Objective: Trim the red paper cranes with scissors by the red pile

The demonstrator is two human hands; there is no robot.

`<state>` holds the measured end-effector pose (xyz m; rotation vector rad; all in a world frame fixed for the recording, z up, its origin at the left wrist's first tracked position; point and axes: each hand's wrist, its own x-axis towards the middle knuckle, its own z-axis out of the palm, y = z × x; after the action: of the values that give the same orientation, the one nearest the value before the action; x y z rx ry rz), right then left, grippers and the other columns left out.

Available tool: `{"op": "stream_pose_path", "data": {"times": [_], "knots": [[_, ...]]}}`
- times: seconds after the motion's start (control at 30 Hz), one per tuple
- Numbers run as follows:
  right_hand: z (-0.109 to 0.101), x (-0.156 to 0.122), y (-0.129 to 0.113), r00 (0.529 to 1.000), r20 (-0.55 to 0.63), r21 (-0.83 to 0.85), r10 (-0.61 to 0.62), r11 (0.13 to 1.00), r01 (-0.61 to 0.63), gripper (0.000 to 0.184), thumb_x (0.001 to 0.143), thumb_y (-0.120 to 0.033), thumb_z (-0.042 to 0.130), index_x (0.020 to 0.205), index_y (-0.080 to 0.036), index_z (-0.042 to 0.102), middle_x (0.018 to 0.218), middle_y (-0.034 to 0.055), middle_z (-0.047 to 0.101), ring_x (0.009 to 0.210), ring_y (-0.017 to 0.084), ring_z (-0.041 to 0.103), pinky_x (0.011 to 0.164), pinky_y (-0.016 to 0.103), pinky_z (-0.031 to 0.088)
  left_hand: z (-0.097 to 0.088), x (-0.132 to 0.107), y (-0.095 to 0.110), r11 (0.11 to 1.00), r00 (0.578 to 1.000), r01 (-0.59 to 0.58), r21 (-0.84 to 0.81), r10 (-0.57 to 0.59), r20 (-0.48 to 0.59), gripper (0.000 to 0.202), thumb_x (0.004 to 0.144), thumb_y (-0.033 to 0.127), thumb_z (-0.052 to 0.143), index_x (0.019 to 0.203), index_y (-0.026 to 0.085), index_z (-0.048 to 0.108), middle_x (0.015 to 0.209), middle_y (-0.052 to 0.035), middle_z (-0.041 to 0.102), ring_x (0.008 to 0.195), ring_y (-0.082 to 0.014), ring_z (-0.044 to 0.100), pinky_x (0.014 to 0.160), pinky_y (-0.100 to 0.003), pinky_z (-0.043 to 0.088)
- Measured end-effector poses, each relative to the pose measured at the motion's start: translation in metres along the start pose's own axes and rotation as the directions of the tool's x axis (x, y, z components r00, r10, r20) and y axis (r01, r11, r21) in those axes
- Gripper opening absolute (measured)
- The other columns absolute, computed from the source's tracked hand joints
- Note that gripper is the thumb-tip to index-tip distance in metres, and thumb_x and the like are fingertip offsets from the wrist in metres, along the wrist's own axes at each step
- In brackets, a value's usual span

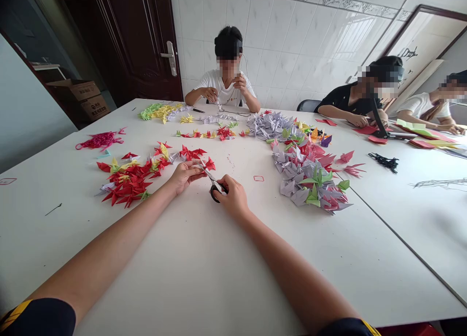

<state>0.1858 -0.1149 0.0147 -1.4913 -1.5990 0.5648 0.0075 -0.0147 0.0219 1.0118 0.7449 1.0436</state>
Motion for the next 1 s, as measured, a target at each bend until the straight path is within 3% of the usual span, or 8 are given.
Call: {"op": "stream_pose_path", "data": {"times": [1.0], "knots": [[0.0001,-0.0007,-0.0034,0.999,0.025,-0.066,0.026,0.998,-0.024,0.022,0.07,-0.038,0.057,0.087,-0.024,0.052,0.08,-0.0007,0.059,0.07,0.017,0.048,0.061,0.028,0.034,-0.0016,-0.0004,0.0015,1.0,0.997,0.011,0.015,-0.012,0.08,0.042,0.064,0.011,0.079,0.104,0.01,0.066,0.079,-0.0084,0.074,0.078,-0.0197,0.072,0.09,-0.039,0.055]]}}
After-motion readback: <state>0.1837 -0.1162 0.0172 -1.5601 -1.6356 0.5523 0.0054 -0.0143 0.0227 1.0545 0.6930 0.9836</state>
